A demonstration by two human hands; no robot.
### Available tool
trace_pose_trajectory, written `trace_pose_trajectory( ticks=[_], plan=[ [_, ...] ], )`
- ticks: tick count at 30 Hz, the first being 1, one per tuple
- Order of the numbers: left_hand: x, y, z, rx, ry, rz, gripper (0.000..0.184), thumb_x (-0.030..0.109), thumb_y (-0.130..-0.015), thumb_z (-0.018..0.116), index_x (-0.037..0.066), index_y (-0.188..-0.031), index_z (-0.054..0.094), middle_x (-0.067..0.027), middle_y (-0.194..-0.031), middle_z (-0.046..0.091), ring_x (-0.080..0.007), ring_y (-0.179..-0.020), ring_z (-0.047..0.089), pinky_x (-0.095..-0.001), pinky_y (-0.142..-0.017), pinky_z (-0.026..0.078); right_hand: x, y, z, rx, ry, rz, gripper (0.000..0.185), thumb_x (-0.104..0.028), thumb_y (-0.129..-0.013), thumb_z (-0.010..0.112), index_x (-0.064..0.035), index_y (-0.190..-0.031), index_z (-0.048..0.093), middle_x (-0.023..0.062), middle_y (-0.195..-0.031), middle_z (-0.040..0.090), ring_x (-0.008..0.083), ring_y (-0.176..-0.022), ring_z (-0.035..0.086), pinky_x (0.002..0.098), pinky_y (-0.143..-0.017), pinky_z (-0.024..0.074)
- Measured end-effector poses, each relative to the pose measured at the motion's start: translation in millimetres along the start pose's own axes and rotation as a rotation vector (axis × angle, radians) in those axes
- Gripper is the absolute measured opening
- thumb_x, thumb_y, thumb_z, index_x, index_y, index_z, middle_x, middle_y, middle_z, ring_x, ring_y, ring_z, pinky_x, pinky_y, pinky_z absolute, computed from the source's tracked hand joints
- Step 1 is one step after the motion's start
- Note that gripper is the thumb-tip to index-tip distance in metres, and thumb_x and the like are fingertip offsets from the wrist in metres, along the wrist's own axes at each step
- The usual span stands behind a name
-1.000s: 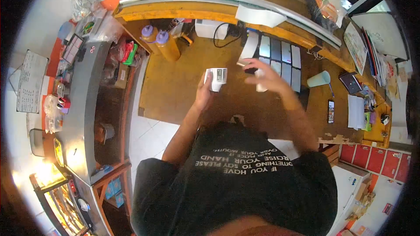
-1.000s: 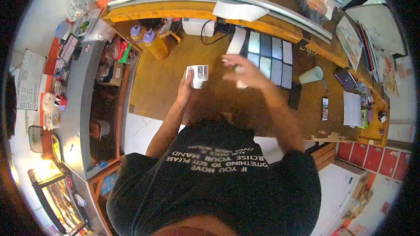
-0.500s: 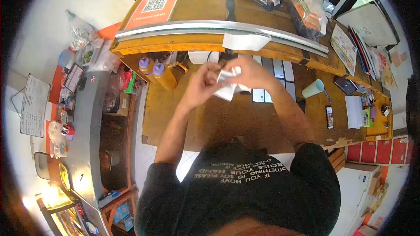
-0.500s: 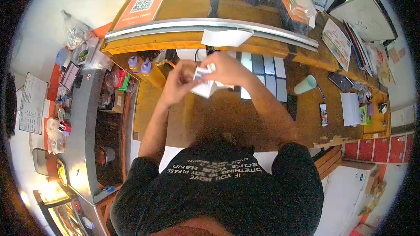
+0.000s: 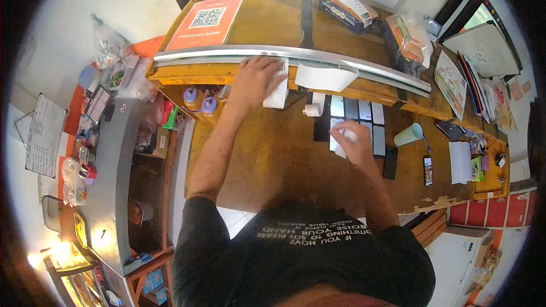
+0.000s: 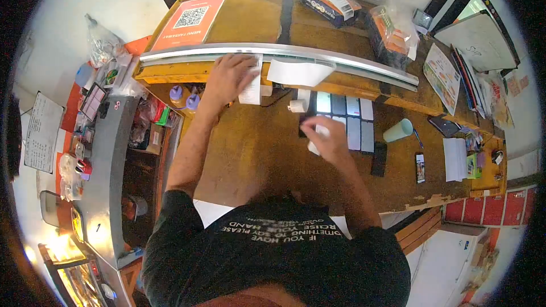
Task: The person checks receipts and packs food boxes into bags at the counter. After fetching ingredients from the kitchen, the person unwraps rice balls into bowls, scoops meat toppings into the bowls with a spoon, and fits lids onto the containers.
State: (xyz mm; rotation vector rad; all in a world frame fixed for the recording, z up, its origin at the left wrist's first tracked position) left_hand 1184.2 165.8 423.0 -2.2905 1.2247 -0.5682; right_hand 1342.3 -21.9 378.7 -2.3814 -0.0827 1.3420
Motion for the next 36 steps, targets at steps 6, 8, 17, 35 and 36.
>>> trace_pose_trajectory(
  ticks=[6,8,17,35,36],
  plan=[
    [19.0,11.6,-5.7,0.087,-0.389,-0.145,0.058,0.061,-0.088,0.05,0.018,-0.126,0.059,0.0012,-0.122,0.057,-0.0182,-0.115,0.05,-0.0561,-0.107,0.02,90.5,64.1,-18.3,0.08,-0.02,0.375,0.013,-0.013,-0.084,0.069,-0.0033,-0.092,0.068,0.0094,-0.083,0.069,0.0179,-0.079,0.066,0.0329,-0.072,0.0511],
    [20.9,12.0,2.9,0.068,-0.38,-0.195,0.062,0.064,-0.087,0.048,0.017,-0.127,0.059,0.0016,-0.127,0.053,-0.0172,-0.118,0.047,-0.0661,-0.104,0.01,93.8,70.6,-10.4,-0.023,0.115,0.347,0.018,-0.02,-0.086,0.067,-0.0028,-0.092,0.068,0.0113,-0.082,0.069,0.0216,-0.077,0.067,0.0358,-0.07,0.0511],
    [52.0,-17.2,-17.2,0.219,-0.177,-0.195,0.069,0.063,-0.087,0.049,0.012,-0.132,0.049,-0.0098,-0.125,0.053,-0.0257,-0.121,0.047,-0.0681,-0.104,0.013,101.7,47.0,-3.6,-0.122,0.361,0.241,0.021,-0.023,-0.085,0.068,-0.0066,-0.098,0.065,0.0124,-0.088,0.068,0.0272,-0.079,0.067,0.0383,-0.07,0.0528],
    [65.7,-280.7,190.6,0.008,0.094,-0.103,0.051,0.026,-0.069,0.078,0.02,-0.117,0.062,-0.0224,-0.135,0.039,-0.0474,-0.124,0.04,-0.0648,-0.093,0.041,147.3,-123.6,-312.7,0.225,0.518,0.314,0.107,-0.04,-0.062,0.086,-0.0041,-0.144,0.028,0.0216,-0.131,0.053,0.0341,-0.118,0.054,0.0396,-0.1,0.0421],
    [61.0,-278.8,186.6,-0.076,0.197,-0.031,0.052,0.018,-0.065,0.078,0.019,-0.114,0.062,-0.0211,-0.131,0.042,-0.0452,-0.122,0.042,-0.0581,-0.096,0.042,150.3,-135.1,-304.1,0.104,0.34,0.228,0.11,-0.042,-0.059,0.087,-0.0045,-0.144,0.029,0.0227,-0.132,0.053,0.0343,-0.122,0.051,0.0397,-0.102,0.0404]
  ],
)
Point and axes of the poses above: each hand's wrist, its own y-axis away from the middle knuckle, its own z-axis out of the palm, x = y × z, the point moved 10 cm from there along -y, towards the middle knuckle
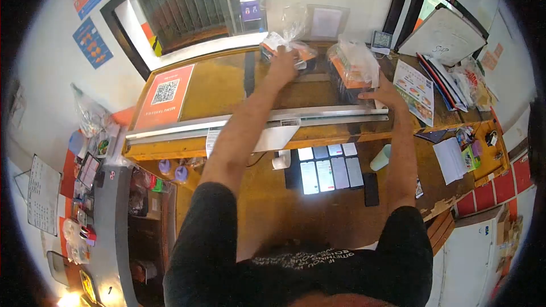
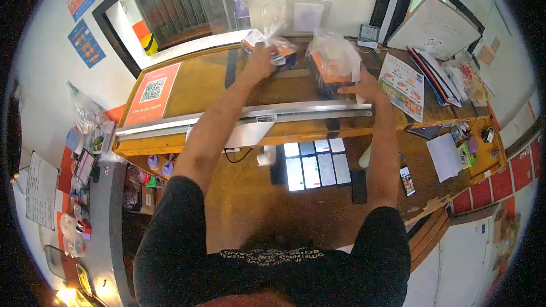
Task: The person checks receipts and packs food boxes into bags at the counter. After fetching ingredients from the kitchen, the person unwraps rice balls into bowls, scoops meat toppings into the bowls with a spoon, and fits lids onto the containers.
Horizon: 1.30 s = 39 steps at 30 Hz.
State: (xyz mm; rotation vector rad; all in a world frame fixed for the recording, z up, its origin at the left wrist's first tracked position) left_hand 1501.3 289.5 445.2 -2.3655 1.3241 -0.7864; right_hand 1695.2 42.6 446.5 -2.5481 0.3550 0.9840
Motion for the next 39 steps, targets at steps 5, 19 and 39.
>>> trace_pose_trajectory(
  ticks=[5,19,39],
  plan=[
    [-14.0,38.4,-44.9,-0.276,0.23,0.243,0.06,0.001,-0.052,0.082,0.014,-0.108,0.064,-0.0157,-0.124,0.052,-0.0354,-0.117,0.049,-0.0406,-0.102,0.041,-6.5,-40.6,29.6,-0.058,-0.075,-0.097,0.106,-0.037,-0.057,0.088,-0.0041,-0.142,0.034,0.0213,-0.131,0.053,0.0326,-0.122,0.052,0.0389,-0.102,0.0402],
    [25.6,276.0,-245.5,0.65,0.409,-0.059,0.062,0.009,-0.076,0.073,-0.001,-0.128,0.039,-0.0174,-0.129,0.044,-0.0289,-0.122,0.043,-0.0426,-0.102,0.035,-167.6,119.7,172.3,-0.558,-0.068,-0.251,0.017,-0.017,-0.086,0.066,-0.0054,-0.098,0.067,0.0102,-0.09,0.069,0.0225,-0.088,0.066,0.0388,-0.081,0.0499],
    [11.4,604.9,-106.2,0.195,0.618,-1.034,0.022,0.015,-0.087,0.066,0.001,-0.103,0.058,-0.0102,-0.093,0.066,-0.0179,-0.088,0.064,-0.0316,-0.074,0.051,62.9,168.3,392.3,-0.941,0.563,-0.176,0.033,-0.034,-0.082,0.068,-0.0119,-0.107,0.068,0.0151,-0.098,0.068,0.0341,-0.093,0.065,0.0418,-0.08,0.0499]
  ],
)
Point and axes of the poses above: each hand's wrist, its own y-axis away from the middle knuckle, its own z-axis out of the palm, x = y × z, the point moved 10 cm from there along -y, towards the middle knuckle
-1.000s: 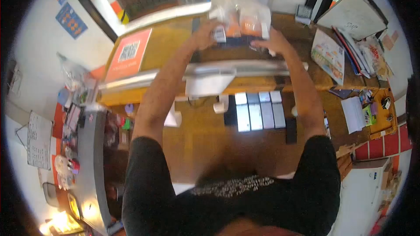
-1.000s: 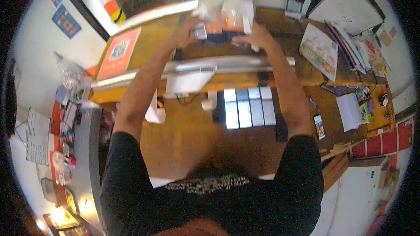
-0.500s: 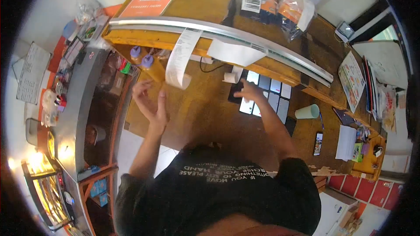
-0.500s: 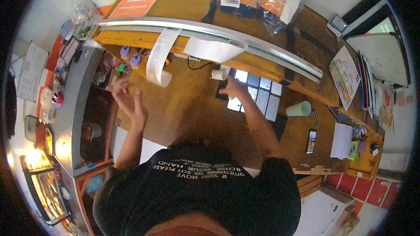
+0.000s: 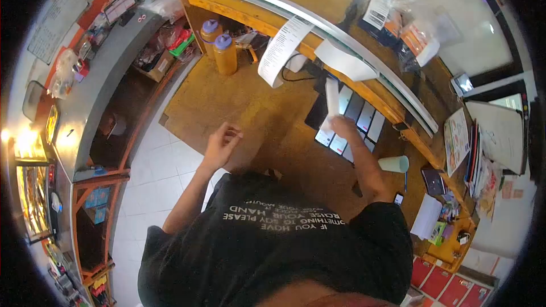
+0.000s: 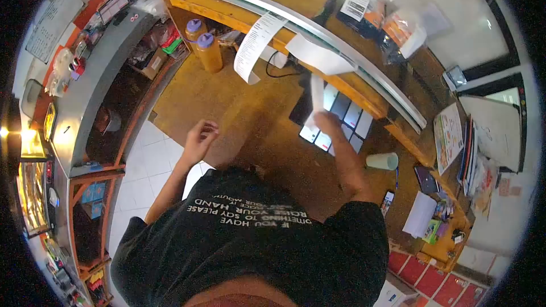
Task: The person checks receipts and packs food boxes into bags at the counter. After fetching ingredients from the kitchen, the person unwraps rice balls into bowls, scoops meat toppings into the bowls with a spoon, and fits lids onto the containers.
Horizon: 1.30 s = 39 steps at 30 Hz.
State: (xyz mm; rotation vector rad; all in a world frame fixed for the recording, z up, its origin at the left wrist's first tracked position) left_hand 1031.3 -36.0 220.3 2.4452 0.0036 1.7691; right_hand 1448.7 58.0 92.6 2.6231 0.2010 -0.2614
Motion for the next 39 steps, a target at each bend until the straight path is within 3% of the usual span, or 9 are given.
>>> trace_pose_trajectory(
  ticks=[2,6,8,10,14,24,33,36,39],
  plan=[
    [-9.3,-5.4,49.1,-0.216,0.049,0.036,0.025,0.019,-0.089,0.065,0.002,-0.107,0.059,-0.0124,-0.098,0.067,-0.0201,-0.089,0.065,-0.0337,-0.077,0.052,35.1,33.2,27.6,-0.215,0.088,0.093,0.032,-0.032,-0.082,0.07,-0.0094,-0.105,0.068,0.0151,-0.095,0.069,0.0326,-0.091,0.065,0.0399,-0.079,0.0495],
    [42.0,7.8,158.2,-0.667,-0.099,0.136,0.038,0.035,-0.094,0.057,0.004,-0.115,0.06,-0.0164,-0.111,0.065,-0.0241,-0.103,0.062,-0.0358,-0.089,0.048,-21.4,95.2,-26.3,0.268,-0.526,-0.227,0.031,-0.026,-0.082,0.073,-0.0011,-0.099,0.067,0.0113,-0.088,0.068,0.0234,-0.084,0.064,0.0341,-0.076,0.048],
    [68.8,-4.8,206.1,-0.5,-0.029,0.491,0.042,0.04,-0.094,0.055,0.002,-0.111,0.061,-0.0166,-0.109,0.065,-0.023,-0.104,0.06,-0.035,-0.09,0.046,-55.9,145.1,-81.3,0.475,-0.665,-0.148,0.031,-0.024,-0.082,0.074,0.0,-0.101,0.066,0.0105,-0.088,0.068,0.021,-0.082,0.063,0.0325,-0.072,0.0483],
    [106.9,-26.7,236.2,-0.611,0.283,0.182,0.04,0.037,-0.093,0.059,0.0,-0.108,0.062,-0.0147,-0.104,0.065,-0.019,-0.097,0.06,-0.0339,-0.086,0.047,-78.8,179.5,-106.4,0.427,-0.838,-0.073,0.03,-0.021,-0.086,0.071,0.0018,-0.104,0.064,0.0089,-0.091,0.068,0.0159,-0.087,0.063,0.0278,-0.074,0.0486],
    [240.7,-57.0,245.1,-0.596,0.503,0.401,0.032,0.015,-0.087,0.069,0.001,-0.114,0.06,-0.0056,-0.095,0.066,-0.0095,-0.084,0.061,-0.0236,-0.07,0.05,-61.7,221.0,-120.5,0.907,-1.372,-0.051,0.031,-0.014,-0.09,0.066,0.0019,-0.114,0.059,0.0084,-0.096,0.067,0.0134,-0.092,0.063,0.0236,-0.076,0.0482],
    [359.4,-159.4,287.4,-0.216,0.642,0.761,0.045,0.0,-0.077,0.074,0.003,-0.116,0.052,-0.0108,-0.1,0.063,-0.0177,-0.088,0.063,-0.0289,-0.074,0.053,-34.2,205.2,-135.3,0.895,-1.573,-0.129,0.029,-0.016,-0.09,0.064,0.0009,-0.113,0.061,0.0056,-0.097,0.067,0.0118,-0.09,0.059,0.025,-0.08,0.0446],
    [363.1,-132.1,258.9,0.394,0.214,0.996,0.045,0.003,-0.071,0.075,0.003,-0.11,0.053,-0.012,-0.105,0.058,-0.0359,-0.108,0.052,-0.0442,-0.093,0.041,-11.4,172.2,-133.5,0.844,-1.597,0.01,0.029,-0.024,-0.086,0.069,0.0032,-0.096,0.069,0.005,-0.08,0.067,0.0088,-0.072,0.06,0.0233,-0.064,0.0446],
    [398.7,-75.7,249.0,0.37,-0.353,1.231,0.047,0.006,-0.068,0.075,0.006,-0.111,0.056,-0.0135,-0.11,0.054,-0.0409,-0.112,0.044,-0.0456,-0.097,0.035,-2.9,165.3,-131.9,0.841,-1.626,-0.034,0.031,-0.025,-0.086,0.07,0.0035,-0.098,0.069,0.0051,-0.079,0.067,0.0094,-0.071,0.06,0.0243,-0.063,0.0449],
    [339.6,-54.1,277.6,-0.122,-0.616,1.234,0.048,0.015,-0.075,0.068,0.01,-0.121,0.056,-0.0148,-0.122,0.051,-0.0346,-0.115,0.047,-0.0468,-0.097,0.036,9.6,166.1,-131.1,0.862,-1.459,-0.018,0.029,-0.021,-0.087,0.068,0.004,-0.1,0.068,0.0057,-0.083,0.068,0.0099,-0.072,0.06,0.0255,-0.064,0.0468]
  ],
)
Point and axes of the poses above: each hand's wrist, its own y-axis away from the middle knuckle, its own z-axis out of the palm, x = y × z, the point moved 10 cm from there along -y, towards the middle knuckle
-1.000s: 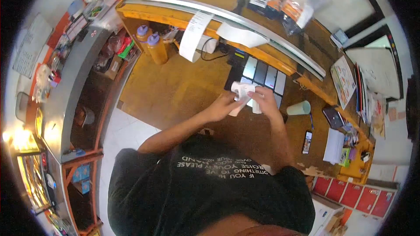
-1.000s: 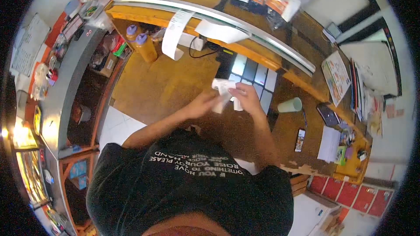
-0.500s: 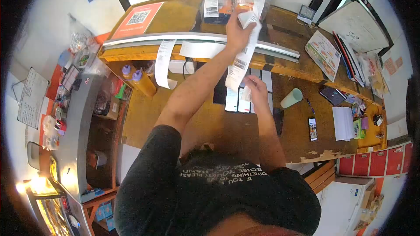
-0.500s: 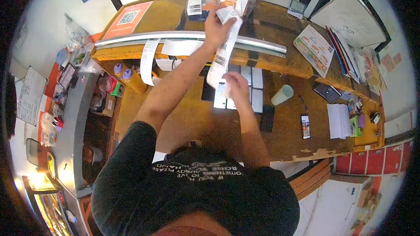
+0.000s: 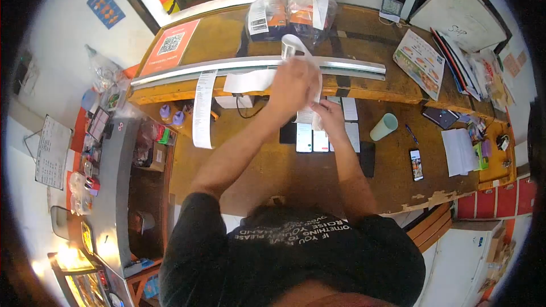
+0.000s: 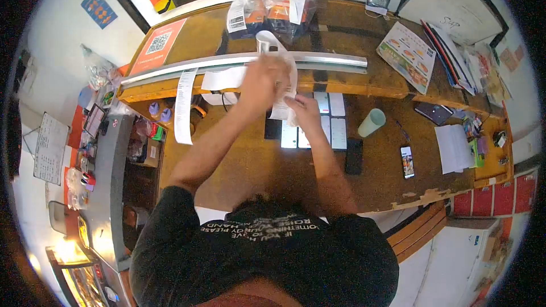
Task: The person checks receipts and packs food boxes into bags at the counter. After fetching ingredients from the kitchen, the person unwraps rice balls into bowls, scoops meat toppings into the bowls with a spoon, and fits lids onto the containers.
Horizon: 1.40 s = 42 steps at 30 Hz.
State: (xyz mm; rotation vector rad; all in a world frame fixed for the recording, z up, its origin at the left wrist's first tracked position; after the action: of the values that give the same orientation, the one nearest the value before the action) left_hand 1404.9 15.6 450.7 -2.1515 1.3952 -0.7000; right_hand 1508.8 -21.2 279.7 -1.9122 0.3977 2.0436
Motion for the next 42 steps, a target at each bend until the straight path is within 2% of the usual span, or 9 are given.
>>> trace_pose_trajectory(
  ticks=[2,9,12,16,18,24,26,32,42],
  plan=[
    [10.4,30.8,32.8,-0.161,0.068,0.061,0.049,0.018,-0.079,0.064,0.01,-0.126,0.054,-0.0147,-0.126,0.05,-0.0329,-0.117,0.047,-0.0475,-0.099,0.036,31.8,-10.1,-10.3,0.065,0.001,0.002,0.027,-0.019,-0.087,0.066,0.0043,-0.102,0.067,0.006,-0.085,0.068,0.0104,-0.073,0.06,0.0256,-0.066,0.0474],
    [13.8,42.0,29.8,-0.054,-0.074,0.026,0.054,0.026,-0.084,0.055,0.008,-0.134,0.048,-0.0103,-0.13,0.05,-0.0266,-0.12,0.047,-0.0464,-0.102,0.034,24.8,-5.0,8.4,0.176,-0.212,-0.188,0.021,-0.012,-0.093,0.055,0.0048,-0.101,0.065,0.0057,-0.087,0.067,0.011,-0.077,0.059,0.0249,-0.066,0.0477],
    [13.9,39.4,34.2,-0.053,-0.089,0.015,0.053,0.026,-0.083,0.058,0.011,-0.133,0.05,-0.0077,-0.122,0.053,-0.0252,-0.112,0.049,-0.0448,-0.099,0.035,73.7,-2.4,26.8,0.169,-0.006,0.051,0.029,-0.022,-0.097,0.052,0.0041,-0.097,0.066,0.0043,-0.088,0.066,0.01,-0.077,0.056,0.0249,-0.066,0.0471],
    [-1.9,34.6,38.9,-0.017,-0.096,0.052,0.041,0.017,-0.077,0.062,0.009,-0.118,0.061,-0.0032,-0.108,0.058,-0.0227,-0.103,0.051,-0.0415,-0.098,0.036,59.0,22.6,31.8,0.208,-0.304,-0.097,0.02,-0.01,-0.089,0.064,-0.0004,-0.106,0.06,0.0075,-0.088,0.064,0.0123,-0.079,0.059,0.0261,-0.067,0.049],
    [-5.7,43.0,40.3,0.021,-0.067,0.084,0.038,0.013,-0.075,0.063,0.01,-0.113,0.064,-0.0021,-0.101,0.059,-0.0226,-0.1,0.052,-0.0413,-0.097,0.037,65.1,31.5,1.4,0.398,-0.344,-0.04,0.038,0.0,-0.083,0.063,-0.007,-0.119,0.053,0.0089,-0.084,0.062,0.0144,-0.079,0.06,0.0269,-0.067,0.05],
    [19.9,94.2,23.3,0.124,0.008,0.109,0.033,0.006,-0.073,0.065,0.014,-0.105,0.069,0.0013,-0.094,0.06,-0.0209,-0.09,0.054,-0.0456,-0.101,0.038,-28.1,15.9,-20.3,0.175,-0.181,-0.125,0.019,-0.013,-0.087,0.064,0.004,-0.092,0.07,0.0079,-0.089,0.07,0.01,-0.07,0.06,0.0238,-0.061,0.0457],
    [21.5,108.6,33.7,0.096,-0.017,0.105,0.033,0.011,-0.074,0.068,0.016,-0.108,0.068,0.0002,-0.098,0.061,-0.0207,-0.092,0.054,-0.0481,-0.101,0.037,-30.6,11.1,1.1,-0.049,0.164,-0.056,0.019,-0.015,-0.087,0.067,0.0039,-0.09,0.07,0.0074,-0.088,0.069,0.0098,-0.07,0.059,0.0233,-0.062,0.0453],
    [11.1,58.7,19.5,-0.097,-0.023,-0.011,0.058,0.032,-0.083,0.053,0.01,-0.136,0.046,-0.0125,-0.14,0.042,-0.0298,-0.134,0.035,-0.0532,-0.112,0.018,15.5,14.1,6.1,-0.058,0.135,-0.043,0.023,-0.019,-0.084,0.071,0.0047,-0.086,0.07,0.003,-0.066,0.064,0.0095,-0.062,0.056,0.0251,-0.057,0.0433],
    [-29.7,36.7,37.5,-0.24,-0.25,0.0,0.055,0.035,-0.088,0.044,0.008,-0.136,0.045,-0.0096,-0.142,0.042,-0.0242,-0.136,0.035,-0.0602,-0.111,0.015,31.6,42.9,11.8,-0.088,0.146,0.014,0.029,-0.026,-0.082,0.074,0.0017,-0.079,0.069,-0.0011,-0.065,0.059,0.0052,-0.057,0.049,0.0231,-0.051,0.0349]
  ],
)
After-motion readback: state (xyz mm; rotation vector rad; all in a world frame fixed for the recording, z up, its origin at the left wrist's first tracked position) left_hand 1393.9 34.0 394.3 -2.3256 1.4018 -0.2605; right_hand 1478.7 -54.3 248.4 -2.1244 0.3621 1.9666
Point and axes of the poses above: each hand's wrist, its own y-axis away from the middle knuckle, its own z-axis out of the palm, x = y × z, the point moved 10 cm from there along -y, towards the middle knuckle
